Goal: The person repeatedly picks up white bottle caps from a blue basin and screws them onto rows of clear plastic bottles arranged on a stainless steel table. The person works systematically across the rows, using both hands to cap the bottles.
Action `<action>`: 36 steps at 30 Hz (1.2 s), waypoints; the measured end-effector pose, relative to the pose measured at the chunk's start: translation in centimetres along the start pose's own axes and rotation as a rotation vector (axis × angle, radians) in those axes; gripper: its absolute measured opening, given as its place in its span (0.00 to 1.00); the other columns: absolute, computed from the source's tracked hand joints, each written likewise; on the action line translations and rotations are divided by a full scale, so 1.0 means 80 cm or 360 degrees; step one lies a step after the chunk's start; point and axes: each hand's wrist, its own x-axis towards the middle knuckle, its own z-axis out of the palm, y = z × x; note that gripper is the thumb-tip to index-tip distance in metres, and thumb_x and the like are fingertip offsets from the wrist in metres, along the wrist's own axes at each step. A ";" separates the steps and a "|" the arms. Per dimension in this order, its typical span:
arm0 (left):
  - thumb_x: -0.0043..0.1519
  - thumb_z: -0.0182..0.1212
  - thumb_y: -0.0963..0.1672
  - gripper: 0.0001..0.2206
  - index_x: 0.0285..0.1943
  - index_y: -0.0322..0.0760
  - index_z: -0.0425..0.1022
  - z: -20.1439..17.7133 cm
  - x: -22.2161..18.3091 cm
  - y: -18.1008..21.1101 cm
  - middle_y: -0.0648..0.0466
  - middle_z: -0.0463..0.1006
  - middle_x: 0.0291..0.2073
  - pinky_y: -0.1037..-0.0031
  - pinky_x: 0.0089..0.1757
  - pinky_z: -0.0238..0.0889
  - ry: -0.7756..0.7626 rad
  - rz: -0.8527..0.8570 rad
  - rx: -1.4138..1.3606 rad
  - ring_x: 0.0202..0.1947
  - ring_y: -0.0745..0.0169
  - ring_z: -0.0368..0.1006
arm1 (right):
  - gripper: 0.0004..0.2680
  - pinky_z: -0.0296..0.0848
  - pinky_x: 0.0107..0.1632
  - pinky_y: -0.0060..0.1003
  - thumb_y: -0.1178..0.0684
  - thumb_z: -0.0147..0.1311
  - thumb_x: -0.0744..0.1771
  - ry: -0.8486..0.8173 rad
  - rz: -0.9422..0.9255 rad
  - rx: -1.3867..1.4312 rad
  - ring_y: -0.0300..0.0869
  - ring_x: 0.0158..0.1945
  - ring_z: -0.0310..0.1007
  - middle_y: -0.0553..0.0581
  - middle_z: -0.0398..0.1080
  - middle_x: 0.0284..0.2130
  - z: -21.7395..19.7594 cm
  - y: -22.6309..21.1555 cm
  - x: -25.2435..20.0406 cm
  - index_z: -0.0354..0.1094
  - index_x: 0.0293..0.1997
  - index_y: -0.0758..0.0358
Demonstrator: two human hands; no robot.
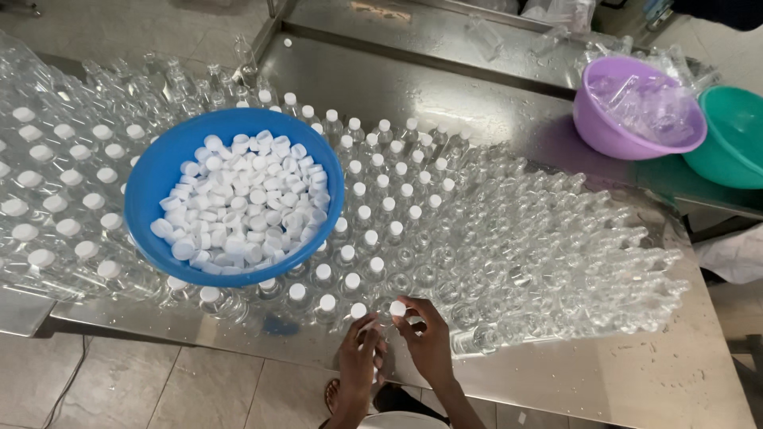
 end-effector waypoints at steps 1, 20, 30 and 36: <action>0.71 0.58 0.43 0.17 0.70 0.44 0.78 0.005 -0.007 0.007 0.46 0.75 0.24 0.71 0.14 0.54 -0.0033 -0.0070 -0.0026 0.13 0.64 0.58 | 0.12 0.82 0.40 0.32 0.55 0.66 0.67 0.0035 0.0078 -0.0109 0.38 0.45 0.83 0.49 0.80 0.52 0.008 0.009 0.004 0.79 0.58 0.54; 0.71 0.58 0.50 0.21 0.72 0.46 0.82 0.031 0.050 -0.028 0.54 0.62 0.13 0.74 0.14 0.48 -0.0018 0.0013 -0.0084 0.09 0.69 0.51 | 0.12 0.61 0.21 0.33 0.48 0.47 0.74 -0.0062 0.0676 0.0310 0.38 0.13 0.62 0.54 0.67 0.13 0.031 -0.015 0.013 0.78 0.53 0.61; 0.70 0.60 0.49 0.21 0.70 0.41 0.84 0.031 0.042 -0.043 0.51 0.61 0.15 0.72 0.20 0.42 0.0055 0.0007 -0.0241 0.13 0.69 0.47 | 0.13 0.65 0.23 0.36 0.42 0.47 0.73 -0.0016 0.0589 0.0129 0.37 0.19 0.65 0.53 0.67 0.16 0.036 -0.003 0.008 0.76 0.52 0.58; 0.70 0.59 0.50 0.22 0.69 0.39 0.83 0.031 0.050 -0.034 0.52 0.64 0.16 0.73 0.19 0.45 -0.0024 0.0150 -0.0124 0.12 0.70 0.51 | 0.14 0.65 0.23 0.35 0.43 0.46 0.74 -0.0012 0.0576 0.0123 0.37 0.17 0.62 0.52 0.66 0.16 0.034 -0.004 0.004 0.77 0.55 0.57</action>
